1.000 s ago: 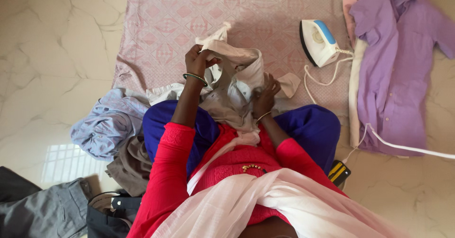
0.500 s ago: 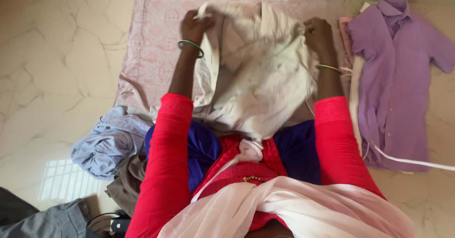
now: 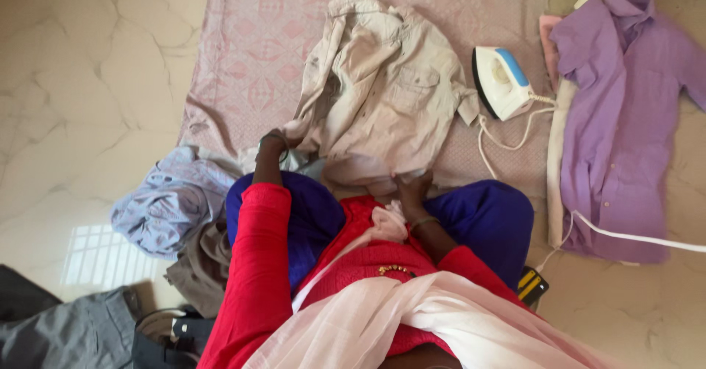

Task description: The person irons a beige short-sleeved shirt laid out on a patterned mat on the floor. They smooth the fabric, button the shirt, and use a handheld electric iron to press the front and sleeves before folding the shirt and placing it aside.

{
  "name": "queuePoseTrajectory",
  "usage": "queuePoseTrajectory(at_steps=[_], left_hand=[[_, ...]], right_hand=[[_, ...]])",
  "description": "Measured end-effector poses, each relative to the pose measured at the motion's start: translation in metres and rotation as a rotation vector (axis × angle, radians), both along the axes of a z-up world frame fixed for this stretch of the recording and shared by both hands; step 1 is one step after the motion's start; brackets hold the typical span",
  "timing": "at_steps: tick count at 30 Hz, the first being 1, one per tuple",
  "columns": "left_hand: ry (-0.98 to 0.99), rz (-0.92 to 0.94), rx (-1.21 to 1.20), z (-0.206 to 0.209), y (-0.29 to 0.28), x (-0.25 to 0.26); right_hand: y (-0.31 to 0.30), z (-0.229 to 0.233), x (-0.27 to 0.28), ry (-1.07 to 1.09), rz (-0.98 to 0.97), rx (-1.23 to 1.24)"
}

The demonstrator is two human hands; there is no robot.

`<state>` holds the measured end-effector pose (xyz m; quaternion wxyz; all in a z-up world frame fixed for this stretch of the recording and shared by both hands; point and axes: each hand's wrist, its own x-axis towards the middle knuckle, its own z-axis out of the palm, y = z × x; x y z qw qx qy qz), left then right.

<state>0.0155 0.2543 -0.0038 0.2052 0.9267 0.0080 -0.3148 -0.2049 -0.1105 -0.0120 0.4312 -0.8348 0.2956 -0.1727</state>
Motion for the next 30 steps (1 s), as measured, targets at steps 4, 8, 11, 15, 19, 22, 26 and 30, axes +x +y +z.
queuePoseTrajectory(at_steps=[4,8,11,15,19,22,26,30], left_hand=[[0.07,0.053,-0.112,0.002,-0.004,-0.016],[0.024,0.092,-0.294,0.026,-0.003,-0.035],[-0.245,0.121,-0.137,0.067,-0.019,-0.042],[-0.434,0.2,0.122,0.103,-0.105,-0.072],[-0.544,-0.427,0.284,0.074,-0.195,-0.129],[-0.315,-0.708,0.232,0.023,-0.208,-0.171],[0.083,-0.941,0.137,-0.024,-0.211,-0.191],[0.108,-0.918,0.028,-0.028,-0.199,-0.172]], right_hand=[[-0.01,-0.004,0.009,0.316,0.171,0.252],[-0.043,0.012,0.021,-0.301,0.286,0.452],[-0.096,0.046,0.021,-0.232,0.36,0.452],[-0.146,0.113,0.008,0.462,0.67,-0.38],[-0.116,0.186,-0.017,0.998,0.795,-0.54],[-0.082,0.223,-0.032,0.952,0.771,-0.695],[-0.049,0.229,-0.011,0.342,0.625,-0.886],[-0.004,0.154,0.015,0.173,0.738,-0.192]])
